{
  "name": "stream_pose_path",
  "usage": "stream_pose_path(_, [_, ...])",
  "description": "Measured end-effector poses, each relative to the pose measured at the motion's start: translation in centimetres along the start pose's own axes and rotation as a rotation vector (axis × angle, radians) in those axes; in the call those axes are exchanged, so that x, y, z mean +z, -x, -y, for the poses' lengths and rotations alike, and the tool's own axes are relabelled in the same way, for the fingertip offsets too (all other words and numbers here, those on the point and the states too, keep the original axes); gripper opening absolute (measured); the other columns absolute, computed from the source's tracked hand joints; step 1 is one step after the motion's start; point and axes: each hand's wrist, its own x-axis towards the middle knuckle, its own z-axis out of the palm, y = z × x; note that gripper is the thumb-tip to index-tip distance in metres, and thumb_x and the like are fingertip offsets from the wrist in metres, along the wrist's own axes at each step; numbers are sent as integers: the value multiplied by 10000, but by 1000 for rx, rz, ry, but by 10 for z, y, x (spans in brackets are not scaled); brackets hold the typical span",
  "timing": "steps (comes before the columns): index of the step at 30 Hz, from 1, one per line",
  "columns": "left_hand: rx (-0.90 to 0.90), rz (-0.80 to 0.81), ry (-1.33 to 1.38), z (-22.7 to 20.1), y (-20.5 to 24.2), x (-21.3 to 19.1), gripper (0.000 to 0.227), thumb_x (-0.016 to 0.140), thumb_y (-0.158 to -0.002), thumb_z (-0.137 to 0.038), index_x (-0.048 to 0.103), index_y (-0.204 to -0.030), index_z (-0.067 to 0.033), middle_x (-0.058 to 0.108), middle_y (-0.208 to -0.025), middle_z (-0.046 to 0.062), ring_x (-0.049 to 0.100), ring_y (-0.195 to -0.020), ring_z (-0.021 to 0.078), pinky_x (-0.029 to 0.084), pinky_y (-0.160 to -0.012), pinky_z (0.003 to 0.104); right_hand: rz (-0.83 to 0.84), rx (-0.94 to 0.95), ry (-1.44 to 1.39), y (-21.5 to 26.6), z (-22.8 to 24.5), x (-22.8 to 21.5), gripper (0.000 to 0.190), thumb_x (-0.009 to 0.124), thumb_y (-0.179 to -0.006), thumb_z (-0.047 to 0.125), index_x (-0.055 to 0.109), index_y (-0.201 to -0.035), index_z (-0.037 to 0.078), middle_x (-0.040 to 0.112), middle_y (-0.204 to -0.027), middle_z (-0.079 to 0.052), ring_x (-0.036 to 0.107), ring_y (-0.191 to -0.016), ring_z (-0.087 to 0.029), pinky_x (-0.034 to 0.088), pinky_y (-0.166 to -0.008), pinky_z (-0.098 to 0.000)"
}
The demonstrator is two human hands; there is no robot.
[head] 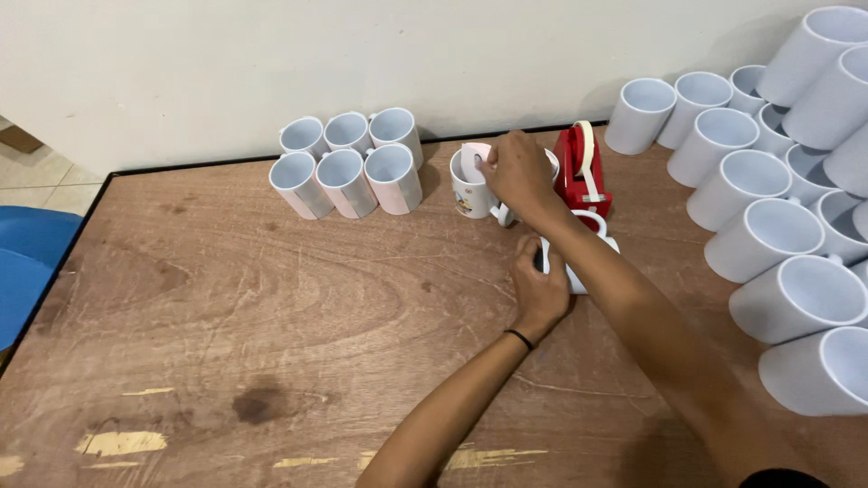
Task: The person applies small pieces of white tape to the exterior surface of a white ceramic mug. They smooth the tape down with their fingers and then place the mug on a stack of other mugs. The person repeats this process with a second mug, applying tape and smoothing it before stacking it.
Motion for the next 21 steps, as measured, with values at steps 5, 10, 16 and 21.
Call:
stream_pose_path(5, [25, -17, 2, 3, 0, -1, 183, 564, -911, -121, 544, -748, -42, 574, -874, 149, 641, -917, 369, 474, -856, 425, 37, 74, 5, -4, 3, 3, 239, 710, -854, 127, 659, -635, 45, 566, -571, -119, 670, -621, -356, 557, -525, -448])
stream_pose_path(10, [46, -39, 42, 3, 0, -1, 167, 568, -893, -90, 543, -737, -35, 579, -871, 157, 649, -923, 362, 476, -848, 419, 51, 118, 66, 4, 20, -14, 231, 688, -915, 200, 707, -772, 20, 560, -799, -163, 670, -801, -428, 562, -665, -587])
stream_pose_path(16, [3, -7, 42, -15, 2, -6, 301, 523, -959, -184, 613, -744, 7, 622, -975, 211, 641, -965, 427, 463, -903, 448, -381, -316, 159, 38, 25, -81, 92, 694, -896, 46, 720, -838, -19, 631, -904, -121, 686, -788, -348, 533, -652, -437])
stream_pose_path(21, [-33, 16, 75, 3, 0, -2, 376, 410, -988, -205, 637, -813, 40, 614, -1025, 227, 636, -994, 388, 442, -949, 446, -598, -743, 550, 113, 7, -136, 62, 776, -849, 7, 760, -908, 14, 731, -980, -109, 709, -979, -258, 511, -940, -446])
